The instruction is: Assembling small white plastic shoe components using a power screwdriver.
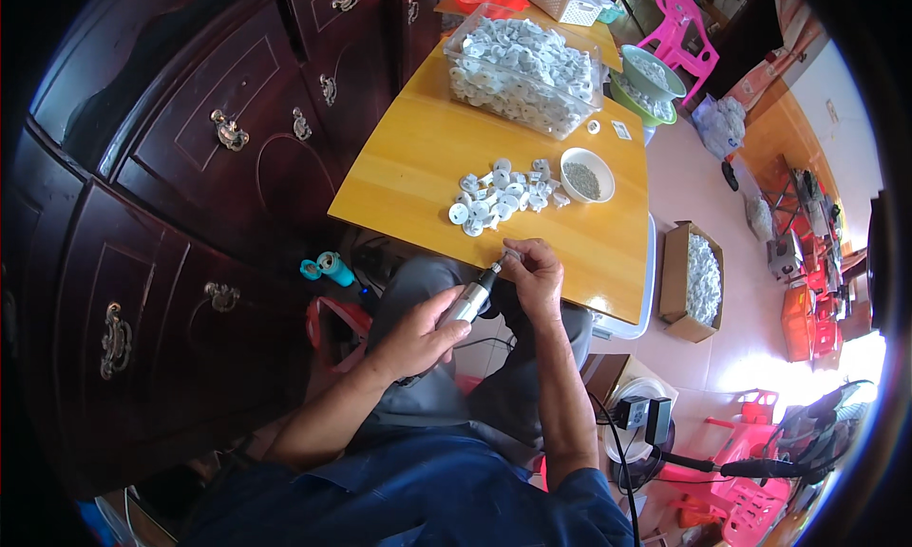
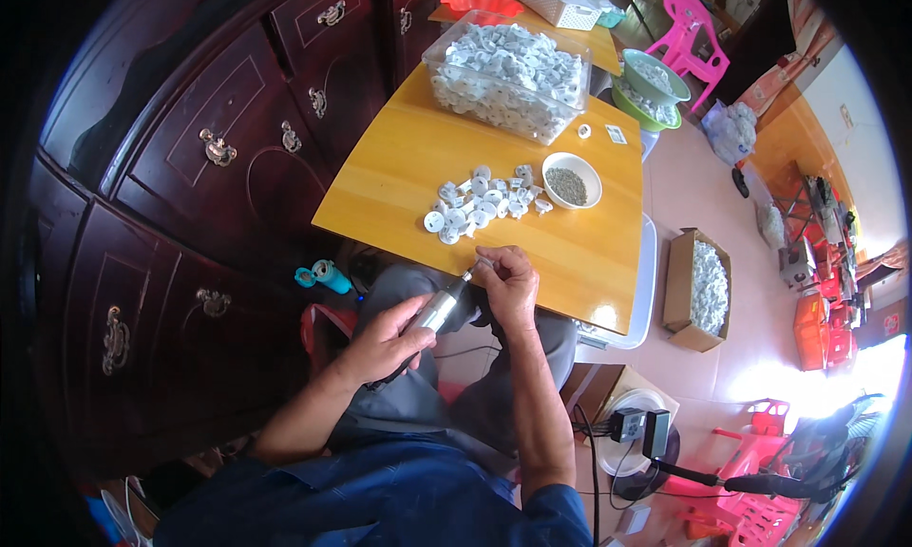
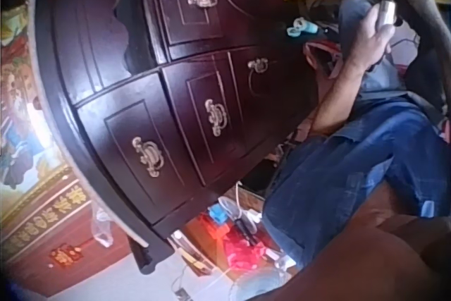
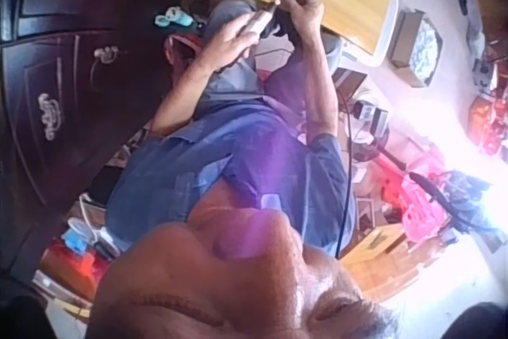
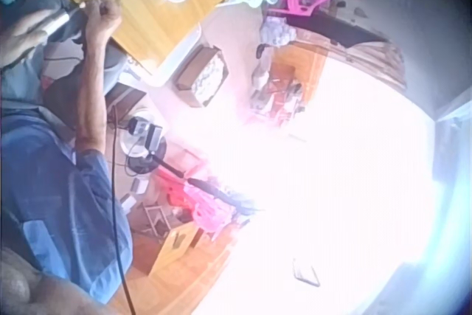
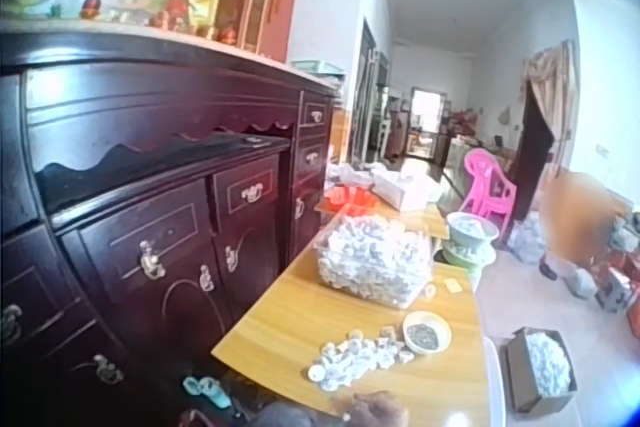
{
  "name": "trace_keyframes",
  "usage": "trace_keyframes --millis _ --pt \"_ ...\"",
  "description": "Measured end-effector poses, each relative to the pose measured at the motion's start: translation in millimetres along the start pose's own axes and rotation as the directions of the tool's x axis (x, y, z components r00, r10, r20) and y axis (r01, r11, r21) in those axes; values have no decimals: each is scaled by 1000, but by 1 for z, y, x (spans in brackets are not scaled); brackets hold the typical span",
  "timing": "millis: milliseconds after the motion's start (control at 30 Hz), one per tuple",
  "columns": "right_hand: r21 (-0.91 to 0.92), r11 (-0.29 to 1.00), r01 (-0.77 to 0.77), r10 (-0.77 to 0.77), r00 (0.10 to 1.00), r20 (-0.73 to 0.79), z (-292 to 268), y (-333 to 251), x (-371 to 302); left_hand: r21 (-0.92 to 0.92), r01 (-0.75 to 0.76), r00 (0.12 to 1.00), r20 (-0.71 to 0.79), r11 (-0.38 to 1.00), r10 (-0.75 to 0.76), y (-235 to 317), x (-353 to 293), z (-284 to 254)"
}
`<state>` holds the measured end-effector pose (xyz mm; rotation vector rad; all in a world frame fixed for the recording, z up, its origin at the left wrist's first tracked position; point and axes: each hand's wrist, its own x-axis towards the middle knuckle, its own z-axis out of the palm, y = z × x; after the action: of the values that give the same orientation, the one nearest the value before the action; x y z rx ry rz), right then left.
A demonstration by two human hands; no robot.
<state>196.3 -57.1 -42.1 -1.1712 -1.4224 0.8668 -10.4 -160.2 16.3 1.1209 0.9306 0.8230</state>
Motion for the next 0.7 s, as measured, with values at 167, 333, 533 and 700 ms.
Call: trace_keyframes --millis 167,333,533,700 --pt "-2 1000 -14 13 1000 -2 0 1 -2 21 31 999 7 999 -31 6 -2 1" --pt "158 962 -224 212 973 88 -2 -8 -2 -146 95 995 51 985 -89 10 -2 -1" --pt "80 994 -70 76 994 -79 -16 -14 8 -345 178 976 182 922 -121 19 -3 -4" --pt "-610 790 63 -159 982 -104 -81 -13 23 -212 158 979 161 964 -125 19 -4 4"
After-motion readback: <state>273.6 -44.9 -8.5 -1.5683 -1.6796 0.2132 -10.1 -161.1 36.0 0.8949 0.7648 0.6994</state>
